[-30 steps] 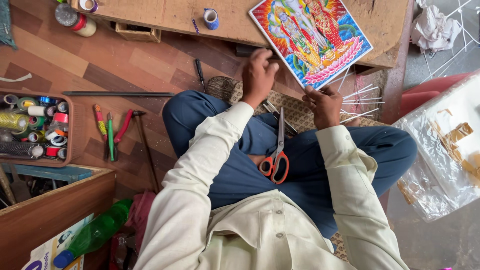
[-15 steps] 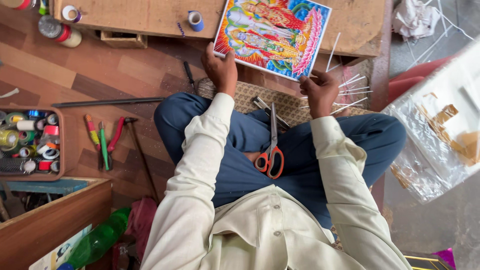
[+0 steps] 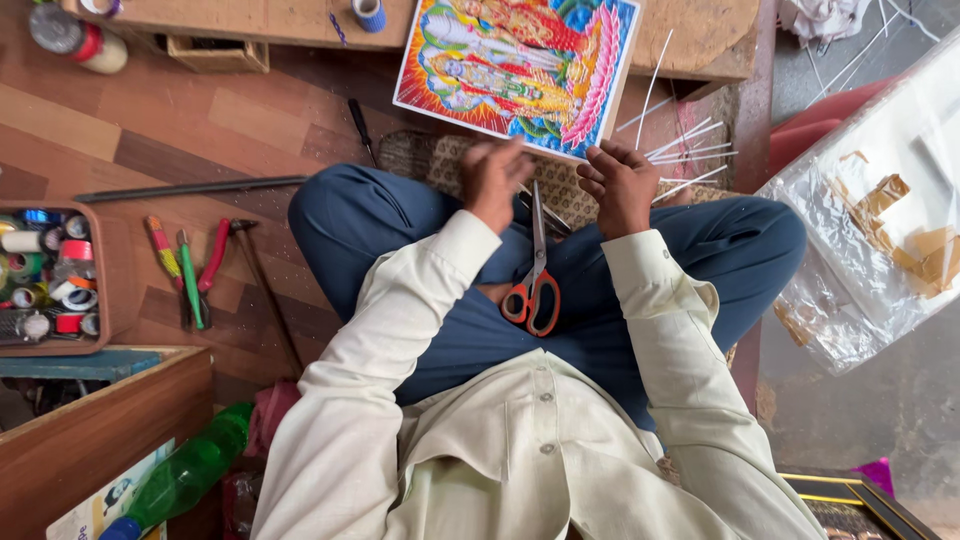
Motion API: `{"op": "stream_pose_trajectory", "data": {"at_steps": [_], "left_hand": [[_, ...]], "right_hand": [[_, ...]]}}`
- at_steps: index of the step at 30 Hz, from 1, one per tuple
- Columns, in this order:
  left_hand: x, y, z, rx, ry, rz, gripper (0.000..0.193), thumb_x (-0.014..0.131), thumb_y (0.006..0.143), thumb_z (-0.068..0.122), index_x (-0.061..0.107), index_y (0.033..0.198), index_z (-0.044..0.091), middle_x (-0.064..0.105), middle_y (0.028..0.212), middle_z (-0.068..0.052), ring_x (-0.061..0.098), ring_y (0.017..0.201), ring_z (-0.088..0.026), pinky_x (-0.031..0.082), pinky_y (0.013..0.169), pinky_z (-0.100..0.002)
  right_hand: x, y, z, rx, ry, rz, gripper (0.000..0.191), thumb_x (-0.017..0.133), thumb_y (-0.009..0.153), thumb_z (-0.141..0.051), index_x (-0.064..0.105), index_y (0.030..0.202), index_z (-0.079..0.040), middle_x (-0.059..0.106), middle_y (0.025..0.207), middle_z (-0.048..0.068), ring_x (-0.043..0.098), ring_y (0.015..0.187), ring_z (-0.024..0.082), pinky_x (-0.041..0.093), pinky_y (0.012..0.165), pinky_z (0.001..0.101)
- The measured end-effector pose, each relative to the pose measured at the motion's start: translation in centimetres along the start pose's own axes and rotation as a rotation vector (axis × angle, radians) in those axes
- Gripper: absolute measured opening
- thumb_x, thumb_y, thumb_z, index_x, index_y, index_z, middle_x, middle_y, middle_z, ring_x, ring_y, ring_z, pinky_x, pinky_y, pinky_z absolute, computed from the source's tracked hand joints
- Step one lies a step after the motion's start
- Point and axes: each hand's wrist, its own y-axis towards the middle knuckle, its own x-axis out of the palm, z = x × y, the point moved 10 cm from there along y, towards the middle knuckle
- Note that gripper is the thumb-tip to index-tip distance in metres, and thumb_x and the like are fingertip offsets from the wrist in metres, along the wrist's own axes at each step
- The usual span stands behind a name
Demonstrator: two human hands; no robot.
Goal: The person sits on the floor and applies blue decorative tape to the edges of a printed picture mounted on cardboard. They use scissors to trim the tape and a metal tool to press it down, then trim the cardboard edges. The person repeats this process for a second picture.
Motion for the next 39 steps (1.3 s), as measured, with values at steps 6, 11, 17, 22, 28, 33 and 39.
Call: {"op": "stream_pose_trajectory", "data": {"at_steps": [6,11,17,22,28,33,39], "left_hand": [[5.3,1.1,-7.5,-0.377,-0.181,-0.264,0.026,0.078,0.087,0.020,0.069,0.104,0.002,0.071,0.092,-0.010,0.069,0.082,-0.022,0.060,0.072,-0.036],[5.0,2.5,-8.2,-0.441,-0.147,-0.228,0.031,0.079,0.085,0.017,0.067,0.107,-0.001,0.072,0.094,-0.015,0.072,0.081,-0.025,0.063,0.071,-0.038],[5.4,2.5,-6.5,-0.352,-0.172,-0.290,0.029,0.078,0.086,0.011,0.066,0.110,0.001,0.073,0.097,-0.014,0.073,0.081,-0.025,0.064,0.069,-0.036],[5.2,2.6,-5.7,-0.270,-0.165,-0.265,0.030,0.076,0.084,0.006,0.065,0.110,-0.002,0.073,0.096,-0.014,0.075,0.076,-0.025,0.065,0.064,-0.037],[5.3,2.8,-6.7,-0.275,-0.087,-0.186,0.032,0.078,0.082,0.008,0.063,0.110,0.001,0.072,0.095,-0.011,0.072,0.073,-0.022,0.064,0.064,-0.035],[5.8,2.8,-6.9,-0.258,-0.114,-0.192,0.032,0.077,0.086,0.009,0.064,0.113,-0.002,0.071,0.097,-0.012,0.071,0.073,-0.022,0.063,0.064,-0.034],[6.1,2.4,-5.5,-0.183,-0.138,-0.245,0.030,0.075,0.084,0.004,0.062,0.110,0.003,0.073,0.097,-0.010,0.074,0.077,-0.023,0.065,0.066,-0.035]], "right_hand": [[4.9,-13.1,-2.1,-0.698,-0.909,-0.283,0.014,0.075,0.093,-0.013,0.073,0.099,0.000,0.073,0.082,0.011,0.071,0.072,0.029,0.056,0.064,0.0369],[7.3,-17.4,3.8,-0.555,-1.586,-0.345,0.042,0.084,0.078,-0.038,0.060,0.085,-0.004,0.068,0.065,0.015,0.068,0.059,0.035,0.051,0.051,0.0466],[6.6,-17.1,4.3,-0.485,-1.601,-0.261,0.042,0.083,0.076,-0.034,0.057,0.091,-0.005,0.068,0.064,0.013,0.068,0.059,0.033,0.050,0.051,0.0442],[2.0,-15.7,6.8,0.226,-0.541,-0.238,0.032,0.069,0.085,-0.019,0.054,0.108,-0.003,0.068,0.085,0.009,0.068,0.062,0.018,0.046,0.043,0.0257],[2.6,-18.2,9.0,0.604,0.077,-0.468,0.049,0.058,0.100,-0.041,0.060,0.126,0.001,0.066,0.078,0.009,0.062,0.056,0.012,0.038,0.039,0.0205],[1.2,-16.7,6.3,0.132,-0.031,-0.342,0.057,0.068,0.098,-0.047,0.060,0.123,0.003,0.061,0.071,0.010,0.056,0.049,0.014,0.036,0.040,0.0226],[0.8,-13.3,4.6,0.130,-0.186,-0.225,0.060,0.063,0.092,-0.054,0.059,0.119,0.000,0.064,0.071,0.007,0.061,0.050,0.014,0.037,0.039,0.0217]]}}
